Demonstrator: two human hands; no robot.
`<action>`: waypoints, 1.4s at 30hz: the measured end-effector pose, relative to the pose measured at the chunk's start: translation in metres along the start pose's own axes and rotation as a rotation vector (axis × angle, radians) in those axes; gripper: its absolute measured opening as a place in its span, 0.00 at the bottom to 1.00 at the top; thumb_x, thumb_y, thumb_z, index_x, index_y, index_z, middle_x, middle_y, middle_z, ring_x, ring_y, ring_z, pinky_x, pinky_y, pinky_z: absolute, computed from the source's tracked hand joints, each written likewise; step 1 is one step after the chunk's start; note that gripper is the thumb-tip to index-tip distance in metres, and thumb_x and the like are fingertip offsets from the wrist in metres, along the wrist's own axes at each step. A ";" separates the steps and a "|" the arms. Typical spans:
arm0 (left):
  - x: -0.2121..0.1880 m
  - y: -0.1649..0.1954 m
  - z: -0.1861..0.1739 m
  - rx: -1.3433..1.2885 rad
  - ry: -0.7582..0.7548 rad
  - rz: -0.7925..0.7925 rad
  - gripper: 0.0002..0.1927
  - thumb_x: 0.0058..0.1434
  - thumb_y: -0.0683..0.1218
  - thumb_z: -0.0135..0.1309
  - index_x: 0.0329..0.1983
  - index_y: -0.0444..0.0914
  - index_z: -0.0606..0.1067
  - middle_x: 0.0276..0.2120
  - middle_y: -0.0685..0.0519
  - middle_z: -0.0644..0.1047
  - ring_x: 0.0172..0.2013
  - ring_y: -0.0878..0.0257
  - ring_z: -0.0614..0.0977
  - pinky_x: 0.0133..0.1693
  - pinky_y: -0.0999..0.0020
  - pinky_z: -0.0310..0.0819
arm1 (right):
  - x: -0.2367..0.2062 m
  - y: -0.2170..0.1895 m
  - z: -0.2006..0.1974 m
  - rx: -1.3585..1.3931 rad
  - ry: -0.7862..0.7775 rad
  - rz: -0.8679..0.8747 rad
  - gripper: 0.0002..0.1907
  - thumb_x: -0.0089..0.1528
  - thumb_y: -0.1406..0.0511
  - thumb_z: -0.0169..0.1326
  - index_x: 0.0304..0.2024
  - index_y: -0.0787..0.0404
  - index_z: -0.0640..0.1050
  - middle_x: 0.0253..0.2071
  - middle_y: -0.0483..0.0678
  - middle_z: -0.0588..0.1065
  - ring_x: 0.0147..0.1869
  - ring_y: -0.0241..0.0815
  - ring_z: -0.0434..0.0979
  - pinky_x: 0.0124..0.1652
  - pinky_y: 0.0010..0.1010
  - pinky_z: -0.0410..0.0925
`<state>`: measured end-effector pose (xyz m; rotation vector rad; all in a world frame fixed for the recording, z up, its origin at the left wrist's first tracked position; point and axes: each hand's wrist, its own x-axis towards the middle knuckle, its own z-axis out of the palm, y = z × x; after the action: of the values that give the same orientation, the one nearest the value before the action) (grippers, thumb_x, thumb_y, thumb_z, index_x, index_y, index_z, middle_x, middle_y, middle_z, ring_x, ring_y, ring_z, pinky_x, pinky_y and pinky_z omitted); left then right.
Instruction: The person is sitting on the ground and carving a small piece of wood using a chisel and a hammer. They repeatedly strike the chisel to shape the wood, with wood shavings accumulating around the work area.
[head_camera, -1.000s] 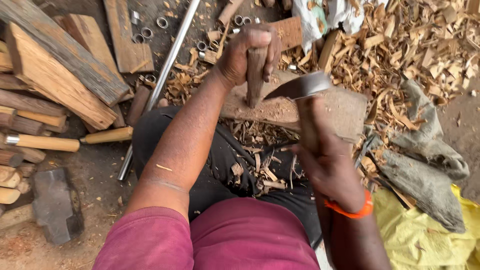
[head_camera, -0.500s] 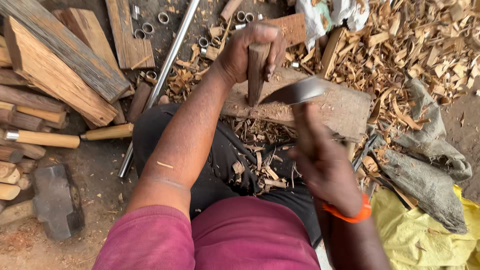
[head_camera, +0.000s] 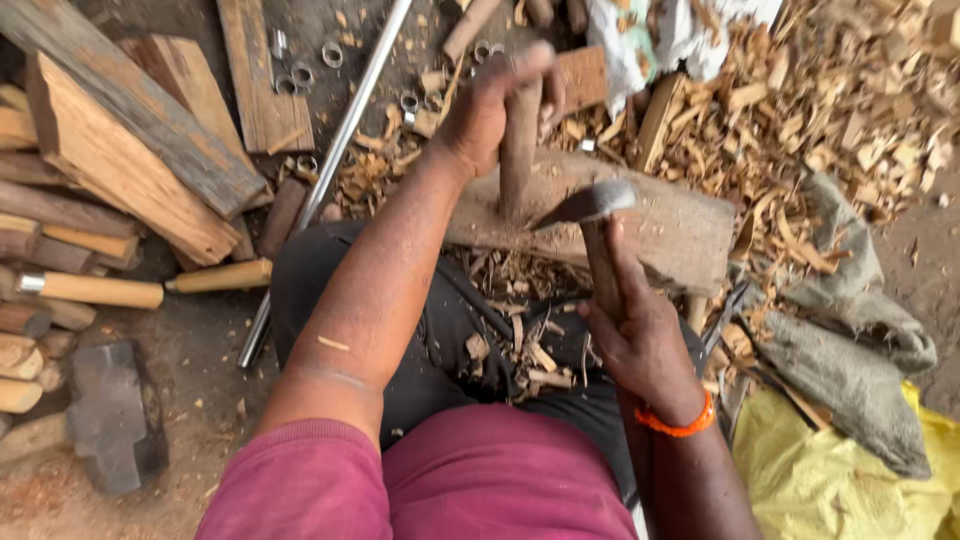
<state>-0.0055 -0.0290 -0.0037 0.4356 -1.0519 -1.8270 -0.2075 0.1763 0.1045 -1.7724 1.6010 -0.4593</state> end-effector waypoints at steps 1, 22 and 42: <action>0.002 0.000 -0.001 0.094 0.041 0.016 0.27 0.64 0.69 0.51 0.32 0.42 0.77 0.28 0.55 0.74 0.28 0.68 0.74 0.28 0.68 0.73 | -0.002 0.004 0.000 0.044 0.003 0.023 0.48 0.60 0.75 0.58 0.78 0.55 0.50 0.64 0.56 0.74 0.59 0.47 0.80 0.54 0.31 0.70; 0.001 0.004 0.020 0.037 -0.053 0.003 0.25 0.64 0.67 0.48 0.37 0.42 0.75 0.28 0.55 0.73 0.31 0.66 0.75 0.37 0.66 0.74 | 0.004 0.005 0.008 -0.011 0.022 -0.088 0.49 0.59 0.74 0.58 0.77 0.55 0.50 0.69 0.60 0.69 0.70 0.51 0.73 0.61 0.36 0.69; -0.009 0.023 0.033 0.081 -0.141 0.013 0.16 0.65 0.59 0.47 0.36 0.41 0.71 0.29 0.56 0.70 0.31 0.65 0.72 0.37 0.65 0.71 | -0.023 -0.052 -0.073 0.349 0.140 -0.257 0.51 0.61 0.79 0.56 0.80 0.46 0.50 0.52 0.48 0.74 0.40 0.33 0.74 0.35 0.28 0.73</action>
<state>-0.0111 -0.0101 0.0321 0.3505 -1.2254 -1.8299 -0.2229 0.1800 0.1957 -1.7072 1.2896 -0.9425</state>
